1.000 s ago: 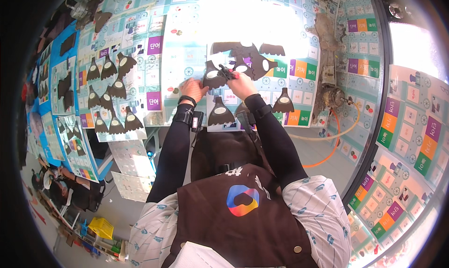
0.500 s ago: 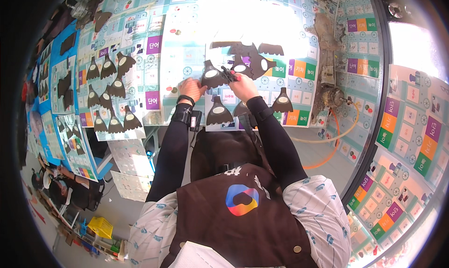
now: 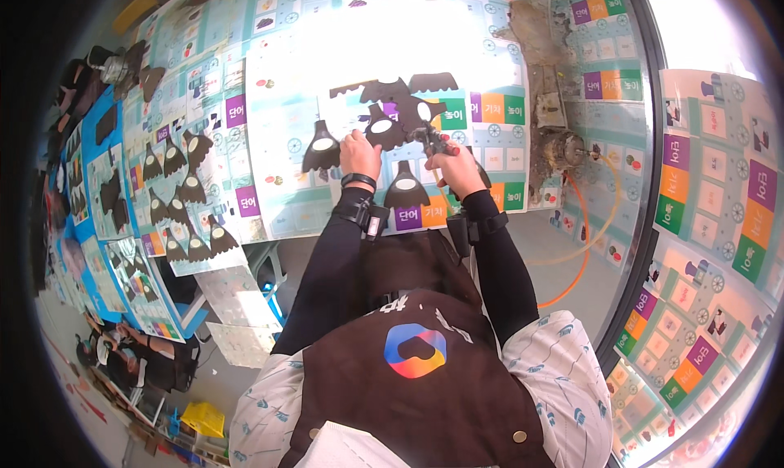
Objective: Applying glue to shoe components using a glue gun.
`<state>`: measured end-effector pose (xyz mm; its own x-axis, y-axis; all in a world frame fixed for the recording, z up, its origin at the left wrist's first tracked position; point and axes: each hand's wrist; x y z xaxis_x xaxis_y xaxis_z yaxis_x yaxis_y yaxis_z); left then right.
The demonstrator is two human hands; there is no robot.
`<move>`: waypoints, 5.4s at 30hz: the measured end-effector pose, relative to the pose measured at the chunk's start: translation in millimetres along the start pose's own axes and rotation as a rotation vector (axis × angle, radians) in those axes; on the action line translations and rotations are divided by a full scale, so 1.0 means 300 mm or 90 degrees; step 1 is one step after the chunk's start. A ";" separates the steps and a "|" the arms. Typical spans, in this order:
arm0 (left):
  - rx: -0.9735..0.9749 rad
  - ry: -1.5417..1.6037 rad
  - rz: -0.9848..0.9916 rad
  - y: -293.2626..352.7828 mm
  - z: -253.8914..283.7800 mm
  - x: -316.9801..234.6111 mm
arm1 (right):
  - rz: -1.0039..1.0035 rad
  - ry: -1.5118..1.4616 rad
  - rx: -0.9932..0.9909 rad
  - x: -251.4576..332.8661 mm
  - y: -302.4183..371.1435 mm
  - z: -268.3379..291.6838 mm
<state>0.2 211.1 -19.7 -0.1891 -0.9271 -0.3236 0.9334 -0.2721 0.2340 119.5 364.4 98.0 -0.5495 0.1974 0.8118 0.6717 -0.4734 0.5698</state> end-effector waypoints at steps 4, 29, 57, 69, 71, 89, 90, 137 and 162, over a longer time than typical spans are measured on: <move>0.040 0.074 0.125 0.012 -0.074 -0.021 | -0.011 0.004 0.018 -0.019 -0.028 0.018; 0.280 -0.118 0.089 -0.041 -0.008 0.114 | 0.081 0.139 0.062 -0.127 -0.234 -0.206; 0.305 -0.107 0.089 -0.052 0.006 0.113 | 0.107 0.291 0.167 -0.044 -0.195 -0.159; 0.294 -0.112 0.082 -0.052 0.004 0.113 | 0.146 0.270 0.127 -0.045 -0.196 -0.144; 0.293 -0.111 0.086 -0.053 0.004 0.114 | 0.107 0.221 0.105 -0.036 -0.197 -0.142; 0.285 -0.101 0.080 -0.051 0.003 0.114 | 0.065 0.243 0.153 -0.107 -0.194 -0.176; 0.289 -0.104 0.080 -0.051 0.002 0.114 | 0.063 0.213 0.163 -0.110 -0.195 -0.186; 0.195 -0.054 0.009 -0.026 -0.198 -0.451 | -0.047 -0.121 -0.022 -0.170 -0.065 0.475; 0.222 -0.069 0.016 0.010 -0.199 -0.276 | -0.020 0.063 0.010 -0.162 -0.236 0.258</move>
<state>36.7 302.3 -47.1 -0.2163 -0.9515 -0.2189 0.7814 -0.3032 0.5454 137.2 454.9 28.2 -0.6160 0.1251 0.7778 0.6614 -0.4543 0.5968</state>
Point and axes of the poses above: each hand's wrist, its own y-axis away from the middle knuckle, its own z-axis out of the back of the hand, x = y × z, and after that the axes turned 11 degrees about z, right-handed
